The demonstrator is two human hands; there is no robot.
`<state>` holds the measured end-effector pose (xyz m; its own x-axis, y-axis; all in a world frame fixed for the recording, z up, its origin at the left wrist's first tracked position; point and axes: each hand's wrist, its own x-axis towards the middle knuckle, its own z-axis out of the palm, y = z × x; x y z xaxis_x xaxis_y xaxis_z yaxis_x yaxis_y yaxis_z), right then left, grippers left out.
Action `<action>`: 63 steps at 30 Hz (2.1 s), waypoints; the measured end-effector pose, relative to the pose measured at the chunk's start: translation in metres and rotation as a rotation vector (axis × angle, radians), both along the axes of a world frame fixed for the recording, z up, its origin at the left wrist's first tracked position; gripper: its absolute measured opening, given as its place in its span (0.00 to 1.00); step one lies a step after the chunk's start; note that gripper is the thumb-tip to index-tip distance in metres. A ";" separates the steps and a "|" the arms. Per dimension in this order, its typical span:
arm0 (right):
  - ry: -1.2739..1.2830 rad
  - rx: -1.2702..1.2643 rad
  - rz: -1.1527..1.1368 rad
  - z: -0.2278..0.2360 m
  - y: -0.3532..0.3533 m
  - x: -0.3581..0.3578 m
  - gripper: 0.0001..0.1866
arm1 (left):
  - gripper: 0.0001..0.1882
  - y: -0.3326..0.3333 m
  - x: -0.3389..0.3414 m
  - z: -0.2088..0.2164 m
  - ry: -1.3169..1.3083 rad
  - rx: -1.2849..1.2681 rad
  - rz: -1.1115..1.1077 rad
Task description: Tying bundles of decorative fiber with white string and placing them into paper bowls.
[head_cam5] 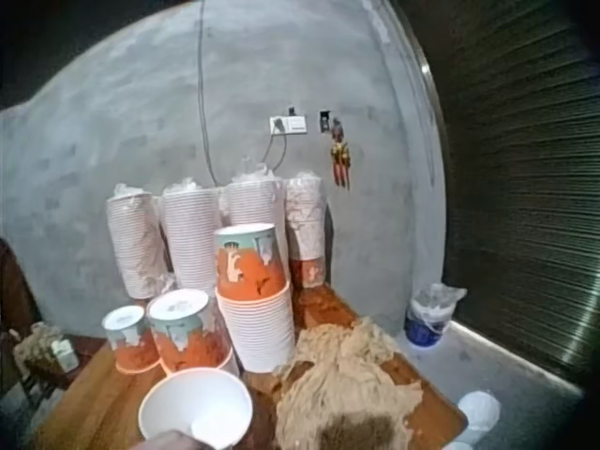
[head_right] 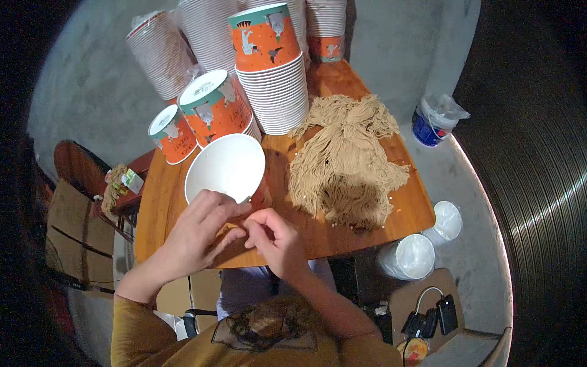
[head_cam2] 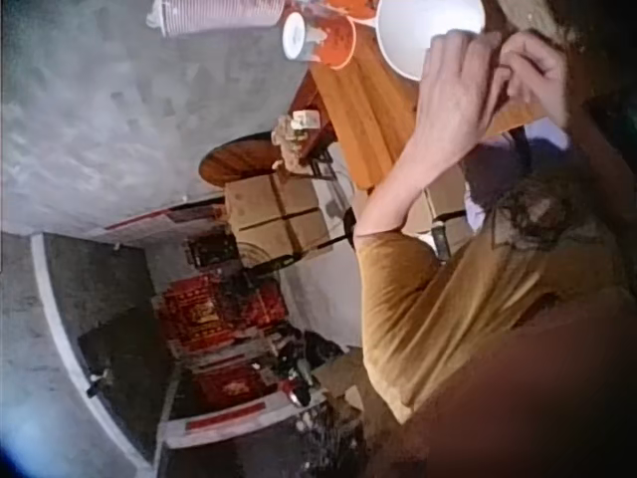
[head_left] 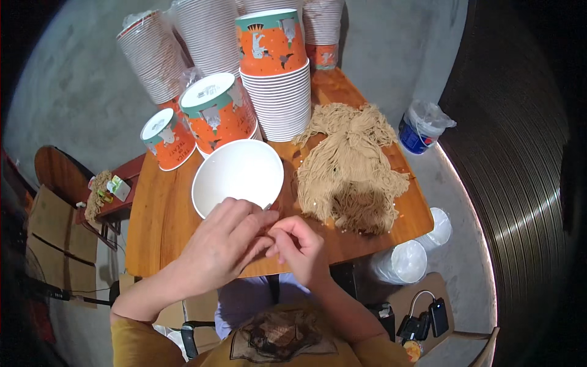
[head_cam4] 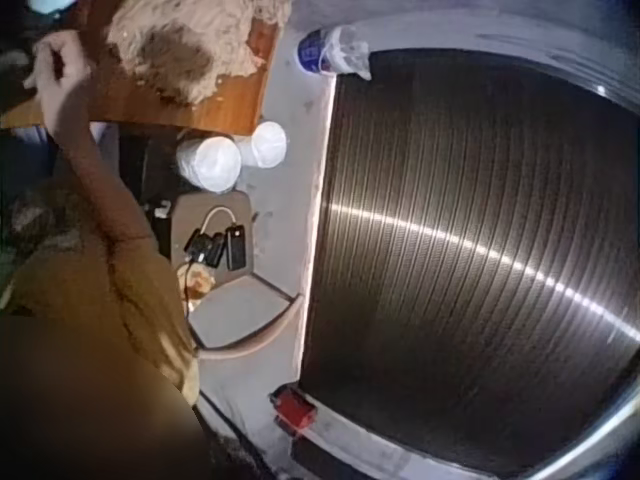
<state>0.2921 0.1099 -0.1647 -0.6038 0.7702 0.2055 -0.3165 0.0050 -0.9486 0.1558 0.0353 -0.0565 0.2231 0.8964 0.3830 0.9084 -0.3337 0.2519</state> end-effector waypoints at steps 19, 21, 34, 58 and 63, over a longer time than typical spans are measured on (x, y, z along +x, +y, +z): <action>0.080 -0.070 -0.133 -0.030 0.008 -0.017 0.04 | 0.08 0.019 -0.021 -0.014 -0.335 -0.175 0.107; 0.076 0.144 -0.311 -0.037 0.013 -0.027 0.05 | 0.09 0.026 -0.030 -0.018 -0.468 -0.324 0.190; -0.039 0.466 -0.457 -0.026 0.020 -0.038 0.08 | 0.10 0.044 -0.044 -0.024 -0.834 -0.682 0.186; -0.153 0.333 -0.283 0.017 0.038 -0.011 0.08 | 0.04 0.051 -0.055 -0.015 -0.138 -0.078 0.074; -0.290 0.275 0.050 0.019 0.059 -0.025 0.08 | 0.07 0.051 -0.048 -0.011 -0.272 -0.157 0.068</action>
<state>0.2675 0.1691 -0.1461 -0.7026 0.6781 0.2154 -0.0424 0.2623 -0.9640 0.1075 0.0864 -0.0679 0.0693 0.9586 0.2762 0.8197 -0.2125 0.5320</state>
